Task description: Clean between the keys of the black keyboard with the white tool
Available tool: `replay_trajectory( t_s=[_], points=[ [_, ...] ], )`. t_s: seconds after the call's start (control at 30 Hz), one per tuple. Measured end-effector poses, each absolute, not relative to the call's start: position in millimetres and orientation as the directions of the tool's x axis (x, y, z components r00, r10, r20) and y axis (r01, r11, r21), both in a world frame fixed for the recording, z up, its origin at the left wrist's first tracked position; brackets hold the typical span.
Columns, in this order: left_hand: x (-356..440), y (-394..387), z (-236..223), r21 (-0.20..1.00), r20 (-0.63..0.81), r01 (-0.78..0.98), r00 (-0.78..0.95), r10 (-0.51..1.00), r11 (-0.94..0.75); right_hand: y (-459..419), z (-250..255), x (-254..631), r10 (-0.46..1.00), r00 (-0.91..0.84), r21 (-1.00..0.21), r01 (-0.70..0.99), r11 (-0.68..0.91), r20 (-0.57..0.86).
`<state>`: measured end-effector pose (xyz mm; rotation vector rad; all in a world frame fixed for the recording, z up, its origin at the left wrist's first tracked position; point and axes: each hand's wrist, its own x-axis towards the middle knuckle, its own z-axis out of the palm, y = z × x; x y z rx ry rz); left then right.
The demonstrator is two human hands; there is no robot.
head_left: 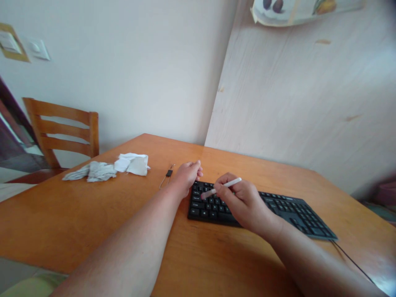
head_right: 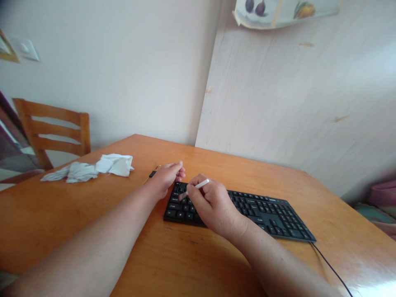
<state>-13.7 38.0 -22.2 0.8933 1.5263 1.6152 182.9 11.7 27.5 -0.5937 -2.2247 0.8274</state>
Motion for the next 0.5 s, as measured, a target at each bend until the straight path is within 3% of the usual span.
replay_trajectory(
  t_s=[0.2,0.5],
  points=[
    [-15,39,-21,0.995,-0.029,-0.100,-0.511,0.859,-0.027,23,12,174,0.553,-0.672,-0.643,0.147,0.752,0.492],
    [-15,39,-22,0.995,-0.040,-0.102,-0.519,0.854,-0.015,27,8,175,0.460,-0.766,-0.572,0.149,0.806,0.449]
  ],
)
